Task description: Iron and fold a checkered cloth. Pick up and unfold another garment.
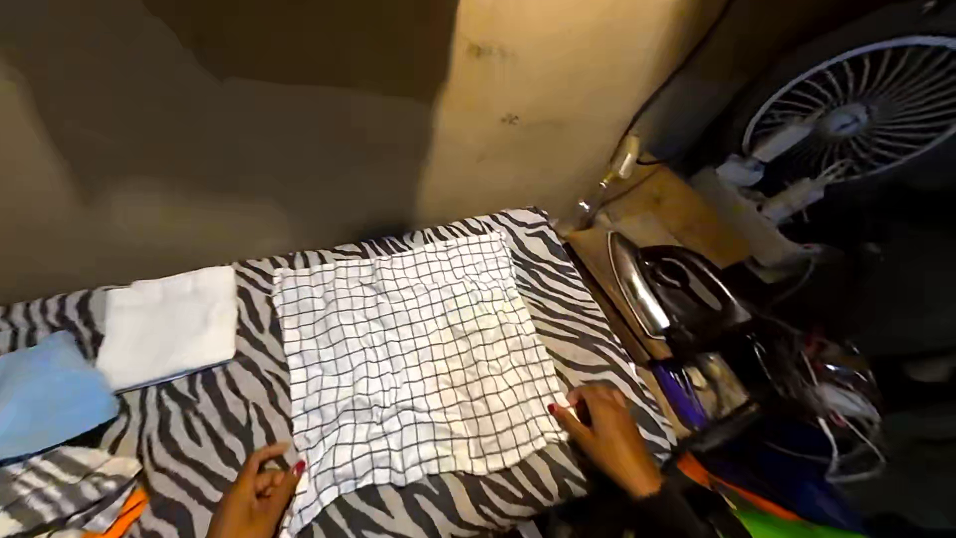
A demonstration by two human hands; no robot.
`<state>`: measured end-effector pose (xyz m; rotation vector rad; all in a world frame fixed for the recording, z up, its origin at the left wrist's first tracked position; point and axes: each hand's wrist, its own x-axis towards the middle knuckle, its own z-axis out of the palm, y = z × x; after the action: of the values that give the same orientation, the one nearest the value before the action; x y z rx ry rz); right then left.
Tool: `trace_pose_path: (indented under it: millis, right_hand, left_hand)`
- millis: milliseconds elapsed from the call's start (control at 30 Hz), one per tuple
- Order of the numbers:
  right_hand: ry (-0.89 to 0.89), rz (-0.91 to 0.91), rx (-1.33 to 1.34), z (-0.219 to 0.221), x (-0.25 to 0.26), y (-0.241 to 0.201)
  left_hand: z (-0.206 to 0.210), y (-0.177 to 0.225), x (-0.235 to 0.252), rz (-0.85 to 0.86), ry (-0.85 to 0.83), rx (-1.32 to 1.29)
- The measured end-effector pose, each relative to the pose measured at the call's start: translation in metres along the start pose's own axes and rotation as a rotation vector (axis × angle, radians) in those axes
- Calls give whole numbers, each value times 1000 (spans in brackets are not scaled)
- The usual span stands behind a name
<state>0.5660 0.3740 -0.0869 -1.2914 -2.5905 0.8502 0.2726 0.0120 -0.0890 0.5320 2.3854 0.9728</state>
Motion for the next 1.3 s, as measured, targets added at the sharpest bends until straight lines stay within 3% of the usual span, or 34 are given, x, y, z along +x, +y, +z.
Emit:
trace_pose_path:
  millis: [67,167,333,400,500,600,667,767,867,1000,1100,1233,1300]
  right_hand:
    - [66,13,37,10,-22,-1]
    - [12,121,171,-1,-29,0]
    - [-83,165,420,-2,-31,13]
    - [-39,174,377,3,-34,8]
    - [87,137,249,9,-39,2]
    - [218,26,140,11,-46,-6]
    - [279,-64,101,14,-52,-15]
    - [323,-137,80,19,-62,-27]
    - [273,-55,133,8,-70,-27]
    - [345,20,132,-13,-72,-16]
    - [344,-212,186,-11,-74,-32]
    - [-33,-577,363,41,-74,-60]
    - [-210,-705,328,49,-67,-66]
  left_hand:
    - [4,-2,-14,-22,-52,-88]
    - [-13,-12,-21,-83,-22,-90]
    - [-37,-17,-33,21,145,402]
    - [-23,12,-34,177,175,458]
    - [34,72,-24,506,183,357]
    - [103,139,-2,749,49,162]
    - [137,186,26,804,-97,125]
    - [172,250,90,594,-378,254]
    - [209,284,147,362,-362,340]
    - [224,313,175,198,-298,370]
    - [207,308,196,167,-342,152]
    - [162,266,223,71,-384,-477]
    - [124,241,218,55,-353,-576]
